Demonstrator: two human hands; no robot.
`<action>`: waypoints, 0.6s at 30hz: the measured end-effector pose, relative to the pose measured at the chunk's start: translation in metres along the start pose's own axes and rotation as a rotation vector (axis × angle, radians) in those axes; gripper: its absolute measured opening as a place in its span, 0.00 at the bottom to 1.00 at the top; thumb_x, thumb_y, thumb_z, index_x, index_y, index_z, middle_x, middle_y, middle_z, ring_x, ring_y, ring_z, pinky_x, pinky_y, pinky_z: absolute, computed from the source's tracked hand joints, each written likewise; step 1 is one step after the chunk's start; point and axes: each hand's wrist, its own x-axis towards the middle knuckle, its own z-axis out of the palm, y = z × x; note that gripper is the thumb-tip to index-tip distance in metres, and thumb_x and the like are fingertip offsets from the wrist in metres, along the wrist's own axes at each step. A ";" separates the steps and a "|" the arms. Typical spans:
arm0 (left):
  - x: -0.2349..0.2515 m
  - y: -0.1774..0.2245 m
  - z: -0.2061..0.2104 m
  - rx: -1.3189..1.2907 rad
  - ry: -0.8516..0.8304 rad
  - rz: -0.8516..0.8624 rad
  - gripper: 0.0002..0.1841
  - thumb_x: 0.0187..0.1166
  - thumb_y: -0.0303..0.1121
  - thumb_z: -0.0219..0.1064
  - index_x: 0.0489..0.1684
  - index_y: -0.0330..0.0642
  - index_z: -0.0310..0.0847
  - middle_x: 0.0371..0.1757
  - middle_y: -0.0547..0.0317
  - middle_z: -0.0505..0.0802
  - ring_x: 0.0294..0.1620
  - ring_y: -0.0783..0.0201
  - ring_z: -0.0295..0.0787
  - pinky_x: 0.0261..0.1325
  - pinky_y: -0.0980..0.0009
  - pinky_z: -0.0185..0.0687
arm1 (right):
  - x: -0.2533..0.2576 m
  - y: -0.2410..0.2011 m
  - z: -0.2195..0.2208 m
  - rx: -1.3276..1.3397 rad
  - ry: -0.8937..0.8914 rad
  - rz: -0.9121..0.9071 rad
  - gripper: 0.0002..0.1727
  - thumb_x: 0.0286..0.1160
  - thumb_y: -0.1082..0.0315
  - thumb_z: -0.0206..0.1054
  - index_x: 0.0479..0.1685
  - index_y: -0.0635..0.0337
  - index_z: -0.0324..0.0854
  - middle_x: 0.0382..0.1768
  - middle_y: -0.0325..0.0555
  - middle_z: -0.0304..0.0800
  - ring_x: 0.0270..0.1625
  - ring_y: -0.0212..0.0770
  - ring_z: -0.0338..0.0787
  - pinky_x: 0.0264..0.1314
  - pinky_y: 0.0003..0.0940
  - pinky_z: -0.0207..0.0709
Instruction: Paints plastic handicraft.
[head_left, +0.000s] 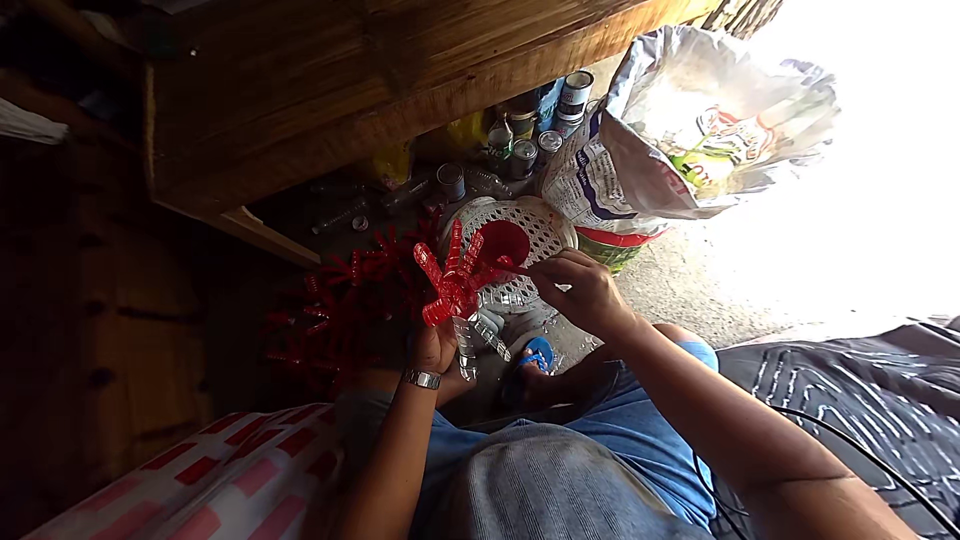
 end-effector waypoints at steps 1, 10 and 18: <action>0.000 0.001 0.001 0.014 0.005 0.006 0.13 0.80 0.41 0.68 0.56 0.47 0.80 0.48 0.57 0.94 0.50 0.63 0.93 0.57 0.63 0.89 | 0.001 0.002 0.003 -0.001 -0.005 0.001 0.09 0.77 0.66 0.68 0.43 0.61 0.93 0.36 0.43 0.92 0.41 0.33 0.89 0.48 0.26 0.85; 0.000 0.001 0.003 0.031 0.002 -0.009 0.13 0.83 0.42 0.65 0.58 0.50 0.79 0.49 0.59 0.94 0.51 0.65 0.92 0.56 0.64 0.89 | -0.007 -0.003 -0.003 0.001 0.001 -0.009 0.08 0.76 0.67 0.69 0.39 0.61 0.93 0.34 0.42 0.91 0.39 0.31 0.89 0.46 0.23 0.85; 0.002 -0.001 0.001 -0.002 0.021 0.006 0.11 0.79 0.38 0.69 0.53 0.45 0.81 0.45 0.54 0.94 0.47 0.61 0.93 0.53 0.62 0.91 | -0.009 0.000 0.001 -0.012 -0.028 0.003 0.10 0.79 0.65 0.67 0.41 0.59 0.93 0.35 0.41 0.92 0.41 0.32 0.89 0.49 0.26 0.84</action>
